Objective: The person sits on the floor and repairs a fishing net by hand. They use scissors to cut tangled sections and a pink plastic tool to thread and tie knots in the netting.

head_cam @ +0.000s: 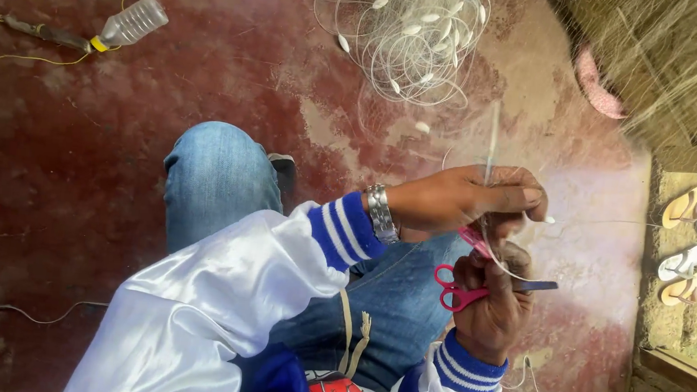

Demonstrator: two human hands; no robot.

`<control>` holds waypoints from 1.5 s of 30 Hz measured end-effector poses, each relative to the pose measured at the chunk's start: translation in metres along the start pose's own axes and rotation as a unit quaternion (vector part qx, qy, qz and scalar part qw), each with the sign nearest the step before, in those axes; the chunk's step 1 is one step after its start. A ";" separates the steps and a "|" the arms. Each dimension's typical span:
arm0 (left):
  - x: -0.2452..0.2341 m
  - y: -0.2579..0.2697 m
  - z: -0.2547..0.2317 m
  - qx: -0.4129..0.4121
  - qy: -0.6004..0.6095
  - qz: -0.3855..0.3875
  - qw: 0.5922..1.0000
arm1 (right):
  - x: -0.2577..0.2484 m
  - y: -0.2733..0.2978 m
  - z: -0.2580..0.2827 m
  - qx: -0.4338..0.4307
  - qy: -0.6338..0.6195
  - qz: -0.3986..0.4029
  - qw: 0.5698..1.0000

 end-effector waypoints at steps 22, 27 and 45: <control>-0.002 0.002 -0.018 0.168 0.010 -0.097 0.981 | 0.107 0.029 0.023 0.060 0.129 0.026 0.989; -0.010 -0.001 -0.040 0.303 -0.065 -0.140 0.940 | 0.085 0.043 0.032 0.108 0.369 0.079 0.920; -0.016 -0.023 0.052 0.425 -0.580 -0.058 0.692 | 0.108 0.000 0.030 -0.441 0.233 -0.024 0.866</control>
Point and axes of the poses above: each hand's wrist, its own y-axis away from the middle knuckle, its own x-axis out of the palm, z = x × y, the point moved 1 cm from there along -y, towards the middle knuckle, and after that the axes turned 14 degrees about -z, right-handed, at the moved point
